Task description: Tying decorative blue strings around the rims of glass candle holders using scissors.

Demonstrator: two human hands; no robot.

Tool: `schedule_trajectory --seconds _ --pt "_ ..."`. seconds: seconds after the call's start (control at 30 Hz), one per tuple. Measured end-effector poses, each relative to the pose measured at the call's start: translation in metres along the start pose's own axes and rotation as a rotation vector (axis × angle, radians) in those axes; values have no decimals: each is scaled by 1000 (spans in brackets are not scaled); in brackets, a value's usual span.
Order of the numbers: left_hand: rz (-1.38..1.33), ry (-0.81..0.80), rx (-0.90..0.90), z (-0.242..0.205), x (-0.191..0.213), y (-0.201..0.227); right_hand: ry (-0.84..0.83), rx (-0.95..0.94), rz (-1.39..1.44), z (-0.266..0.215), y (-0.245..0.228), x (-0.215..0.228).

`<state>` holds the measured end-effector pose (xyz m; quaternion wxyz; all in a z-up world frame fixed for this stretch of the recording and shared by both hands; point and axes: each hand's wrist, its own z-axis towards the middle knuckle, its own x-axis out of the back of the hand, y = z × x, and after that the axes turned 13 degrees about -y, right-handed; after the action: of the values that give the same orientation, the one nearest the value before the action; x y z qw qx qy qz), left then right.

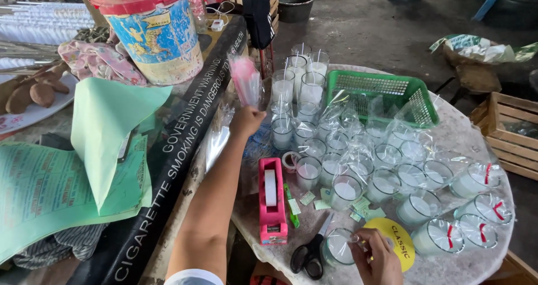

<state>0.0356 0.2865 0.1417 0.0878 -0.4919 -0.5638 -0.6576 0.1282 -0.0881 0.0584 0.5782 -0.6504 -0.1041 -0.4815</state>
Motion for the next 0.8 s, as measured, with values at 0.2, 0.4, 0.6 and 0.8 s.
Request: schedule_trajectory --seconds 0.2,0.4,0.6,0.8 --pt "21 85 330 1 -27 -20 40 80 5 -2 6 -2" --pt "-367 35 209 20 -32 -49 33 18 6 -1 6 -4" --pt "-892 -80 -84 -4 0 -7 25 -9 20 -1 1 -3" --pt "-1305 -38 -416 -22 32 37 72 68 0 -2 4 -6"
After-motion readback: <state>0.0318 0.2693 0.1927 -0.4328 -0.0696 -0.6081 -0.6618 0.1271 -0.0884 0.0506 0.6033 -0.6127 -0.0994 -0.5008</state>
